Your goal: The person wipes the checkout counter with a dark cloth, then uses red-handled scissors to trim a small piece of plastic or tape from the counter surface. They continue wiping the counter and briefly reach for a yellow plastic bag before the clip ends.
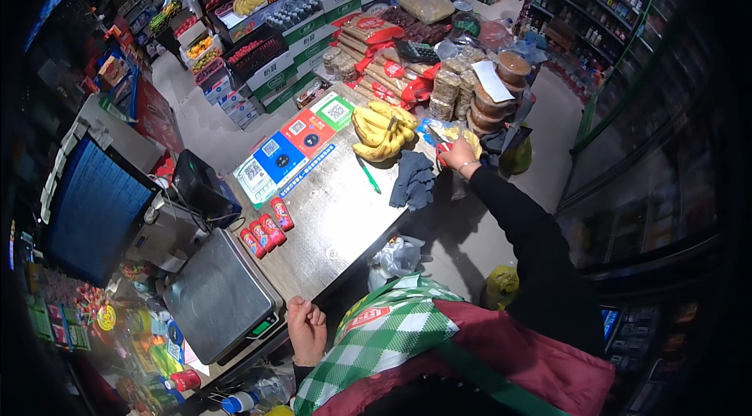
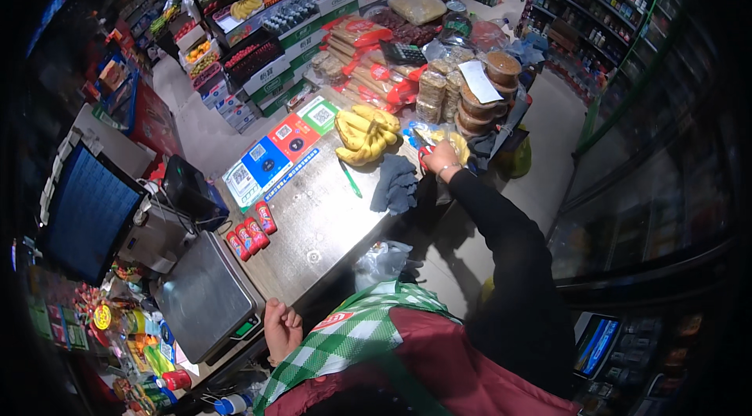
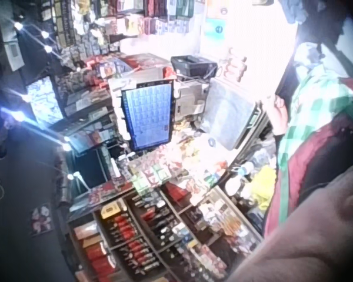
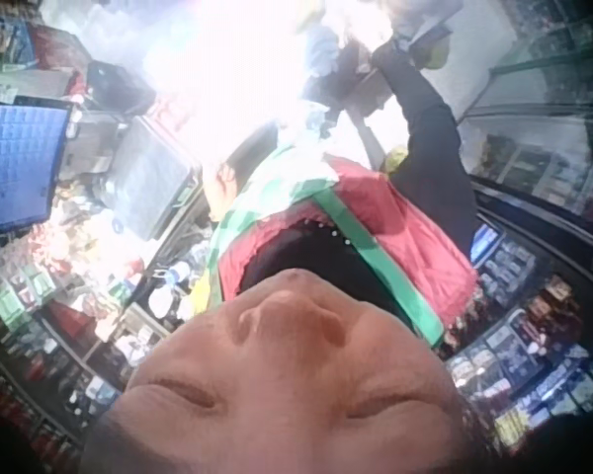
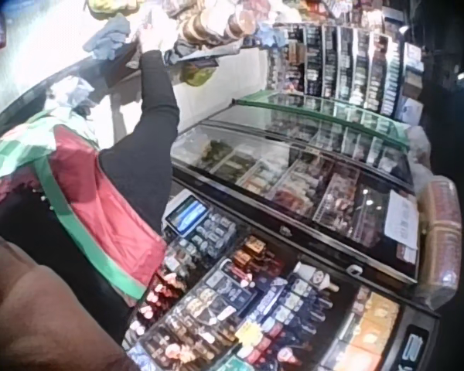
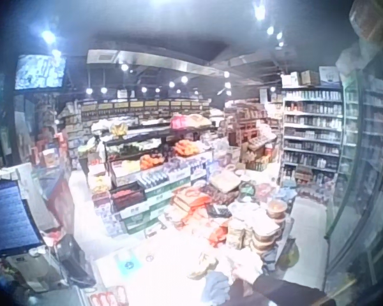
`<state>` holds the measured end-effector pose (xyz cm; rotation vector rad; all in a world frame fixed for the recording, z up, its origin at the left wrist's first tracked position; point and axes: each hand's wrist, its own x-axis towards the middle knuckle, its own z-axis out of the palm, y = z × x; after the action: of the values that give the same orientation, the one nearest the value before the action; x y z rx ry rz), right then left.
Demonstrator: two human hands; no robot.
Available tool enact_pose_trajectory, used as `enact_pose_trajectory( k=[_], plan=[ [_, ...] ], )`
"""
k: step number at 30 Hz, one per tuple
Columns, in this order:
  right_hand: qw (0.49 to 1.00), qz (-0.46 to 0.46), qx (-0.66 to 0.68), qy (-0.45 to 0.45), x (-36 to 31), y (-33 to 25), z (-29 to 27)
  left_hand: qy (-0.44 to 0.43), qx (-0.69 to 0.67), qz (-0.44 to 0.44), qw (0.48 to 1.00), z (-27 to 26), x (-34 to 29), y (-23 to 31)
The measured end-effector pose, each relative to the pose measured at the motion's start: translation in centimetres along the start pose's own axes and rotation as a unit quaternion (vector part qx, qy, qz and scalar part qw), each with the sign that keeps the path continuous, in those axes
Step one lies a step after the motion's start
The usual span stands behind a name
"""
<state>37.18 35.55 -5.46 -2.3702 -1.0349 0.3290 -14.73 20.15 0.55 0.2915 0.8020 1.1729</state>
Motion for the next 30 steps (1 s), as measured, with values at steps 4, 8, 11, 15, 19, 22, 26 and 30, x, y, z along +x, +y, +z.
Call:
enact_pose_trajectory(
  k=[4, 8, 11, 15, 19, 22, 26, 30],
  plan=[
    [0.993, -0.087, -0.061, -0.042, 4.3, -1.0, 2.3, 0.011, 0.019, -0.008, 1.0, 1.1, 0.3, -0.9],
    [0.976, -0.215, -0.021, -0.005, 6.8, -1.9, 4.4, 0.022, 0.03, -0.012, 0.999, 1.9, 0.8, -2.0],
    [0.962, -0.271, -0.009, 0.024, 6.2, -2.2, 4.3, 0.047, 0.034, -0.007, 0.998, 2.0, 0.9, -3.1],
    [0.925, -0.343, 0.084, 0.14, 1.2, -0.5, 2.4, 0.076, 0.033, 0.011, 0.996, 1.7, 0.7, -4.2],
    [0.949, -0.194, 0.047, 0.246, -1.4, 4.6, 0.2, 0.16, 0.123, 0.019, 0.979, 2.5, 1.1, -5.5],
    [0.948, 0.075, 0.0, 0.31, 1.1, 9.4, 0.0, 0.177, 0.174, 0.0, 0.969, 4.1, 1.8, -6.3],
    [0.944, -0.072, -0.062, 0.316, 4.5, 16.5, 0.1, 0.144, 0.147, -0.044, 0.978, 6.2, 3.1, -7.1],
    [0.979, -0.009, -0.094, 0.181, 7.4, 20.2, 0.5, 0.076, 0.165, -0.055, 0.982, 6.9, 4.2, -8.0]
  ],
)
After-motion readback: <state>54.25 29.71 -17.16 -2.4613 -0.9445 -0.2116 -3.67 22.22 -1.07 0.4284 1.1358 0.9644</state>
